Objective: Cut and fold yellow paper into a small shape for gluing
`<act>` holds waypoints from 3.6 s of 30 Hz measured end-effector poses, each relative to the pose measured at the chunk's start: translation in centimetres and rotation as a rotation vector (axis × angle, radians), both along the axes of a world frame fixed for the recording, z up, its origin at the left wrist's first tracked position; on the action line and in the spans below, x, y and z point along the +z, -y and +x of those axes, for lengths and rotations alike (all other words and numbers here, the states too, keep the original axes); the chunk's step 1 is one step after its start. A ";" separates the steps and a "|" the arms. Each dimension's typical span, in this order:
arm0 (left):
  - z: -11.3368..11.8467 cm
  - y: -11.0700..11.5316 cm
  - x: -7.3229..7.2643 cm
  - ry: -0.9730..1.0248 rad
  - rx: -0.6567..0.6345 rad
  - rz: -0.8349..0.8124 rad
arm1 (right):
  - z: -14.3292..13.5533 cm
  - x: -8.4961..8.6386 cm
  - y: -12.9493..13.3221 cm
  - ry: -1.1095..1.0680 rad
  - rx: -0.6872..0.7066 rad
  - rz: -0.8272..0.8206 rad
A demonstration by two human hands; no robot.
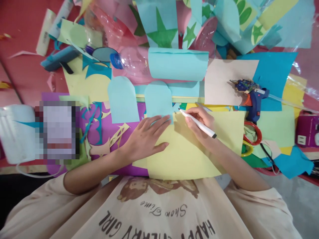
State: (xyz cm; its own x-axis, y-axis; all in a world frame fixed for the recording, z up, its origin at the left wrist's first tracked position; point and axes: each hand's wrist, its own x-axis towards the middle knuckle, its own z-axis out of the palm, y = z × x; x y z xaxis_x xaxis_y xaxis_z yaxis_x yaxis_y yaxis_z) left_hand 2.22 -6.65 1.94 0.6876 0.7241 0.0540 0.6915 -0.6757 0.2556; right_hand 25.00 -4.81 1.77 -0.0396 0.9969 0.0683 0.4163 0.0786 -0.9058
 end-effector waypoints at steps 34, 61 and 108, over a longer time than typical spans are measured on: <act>-14.0 -12.0 5.2 -0.391 0.996 -0.190 | 2.2 3.7 3.1 -0.642 -0.013 -0.473; -1.0 -1.1 2.8 0.642 0.162 -0.669 | -0.6 3.2 4.2 -0.742 0.010 -0.684; -2.2 0.6 0.6 0.051 0.093 -0.096 | 2.0 4.0 -1.7 0.664 0.374 -0.014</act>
State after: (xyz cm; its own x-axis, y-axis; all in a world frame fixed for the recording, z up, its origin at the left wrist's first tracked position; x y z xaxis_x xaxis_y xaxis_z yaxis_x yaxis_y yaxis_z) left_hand 0.00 -7.29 2.52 0.6150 0.7884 0.0148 0.7345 -0.5797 0.3527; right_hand 27.00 -3.09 5.80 -0.4035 0.9094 -0.1008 0.8221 0.3120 -0.4762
